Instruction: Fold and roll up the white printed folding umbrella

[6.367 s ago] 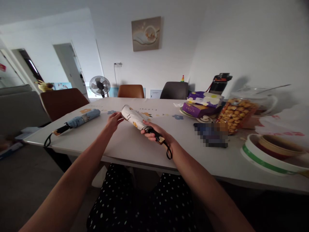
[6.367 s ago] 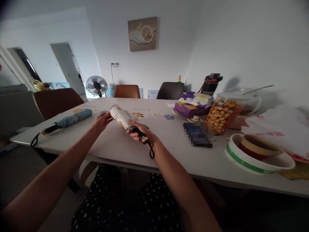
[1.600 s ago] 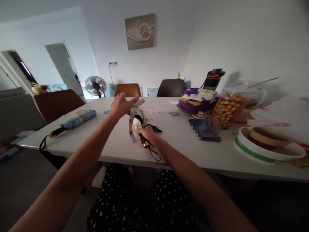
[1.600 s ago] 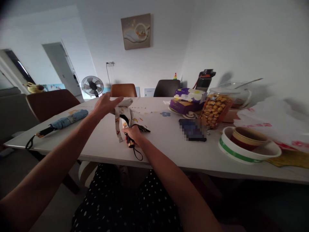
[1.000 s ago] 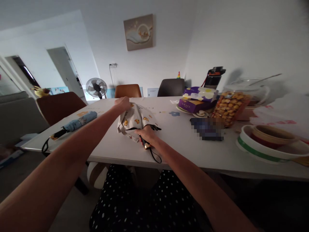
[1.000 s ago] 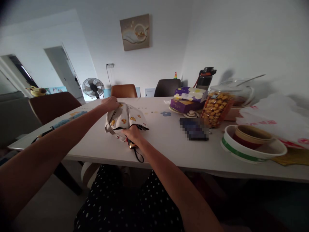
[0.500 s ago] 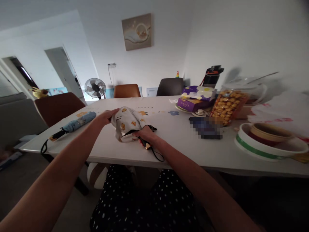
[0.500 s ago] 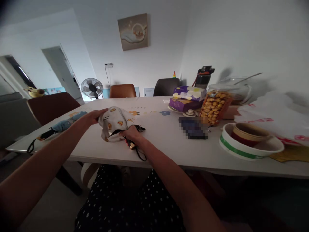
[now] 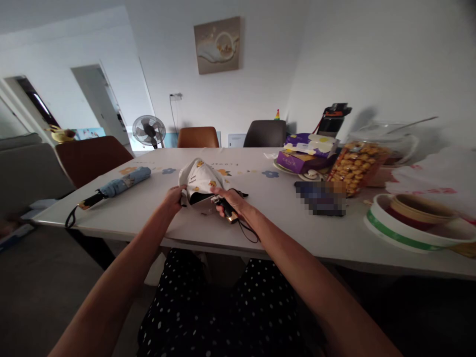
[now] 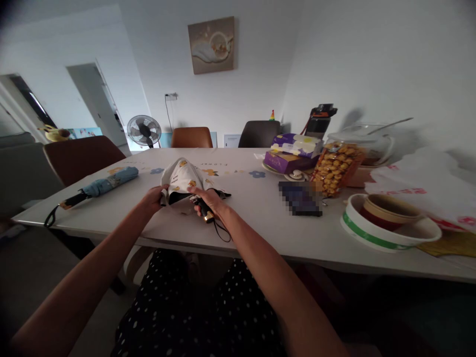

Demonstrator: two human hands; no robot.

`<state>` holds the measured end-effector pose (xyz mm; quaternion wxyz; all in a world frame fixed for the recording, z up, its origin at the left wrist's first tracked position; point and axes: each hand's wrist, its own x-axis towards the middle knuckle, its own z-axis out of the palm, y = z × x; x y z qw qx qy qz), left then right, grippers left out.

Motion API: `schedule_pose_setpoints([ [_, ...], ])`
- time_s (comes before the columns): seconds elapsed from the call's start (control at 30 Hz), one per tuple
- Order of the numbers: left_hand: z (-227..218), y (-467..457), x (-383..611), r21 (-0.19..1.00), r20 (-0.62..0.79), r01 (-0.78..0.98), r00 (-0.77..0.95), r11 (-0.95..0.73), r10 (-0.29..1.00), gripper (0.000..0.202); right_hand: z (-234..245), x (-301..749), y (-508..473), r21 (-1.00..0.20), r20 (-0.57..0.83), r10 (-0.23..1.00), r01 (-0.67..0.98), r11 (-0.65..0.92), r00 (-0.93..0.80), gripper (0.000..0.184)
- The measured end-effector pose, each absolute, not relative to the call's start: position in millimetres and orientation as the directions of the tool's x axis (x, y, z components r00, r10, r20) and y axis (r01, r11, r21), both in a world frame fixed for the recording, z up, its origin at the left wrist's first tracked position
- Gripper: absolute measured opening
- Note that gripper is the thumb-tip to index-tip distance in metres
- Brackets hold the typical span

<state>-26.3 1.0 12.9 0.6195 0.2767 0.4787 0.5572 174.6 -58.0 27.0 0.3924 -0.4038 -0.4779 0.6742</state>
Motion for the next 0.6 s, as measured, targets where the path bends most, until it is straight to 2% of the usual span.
schedule_pose_setpoints([
  [0.1,13.6,-5.4,-30.2,0.863,-0.266,-0.445,-0.003,0.237,0.964,0.008,28.6,175.5,-59.2,-0.957,-0.171,0.927,-0.168,-0.237,-0.334,0.047],
  [0.2,15.5,-11.3,-32.7,0.851,-0.208,-0.483,0.050,0.206,0.977,0.017,28.5,176.0,-61.7,-0.969,-0.224,0.935,-0.039,-0.243,-0.274,0.044],
  [0.3,16.7,-11.8,-34.2,0.857,-0.189,-0.481,0.034,0.182,0.981,0.019,29.7,177.1,-65.4,-0.971,-0.240,0.937,0.086,-0.225,-0.255,0.033],
  [0.4,16.3,-6.3,-36.7,0.839,-0.190,-0.512,0.043,0.185,0.981,0.013,31.0,177.9,-67.3,-0.975,-0.211,0.943,0.128,-0.183,-0.259,0.025],
  [0.53,12.3,5.9,-40.7,0.855,-0.188,-0.493,-0.008,0.160,0.982,0.036,29.2,177.4,-65.7,-0.972,-0.211,0.931,0.164,-0.167,-0.300,0.023],
  [0.6,9.2,10.4,-42.2,0.892,-0.193,-0.424,-0.036,0.160,0.981,0.035,27.0,176.8,-64.6,-0.969,-0.215,0.923,0.188,-0.161,-0.318,0.024],
])
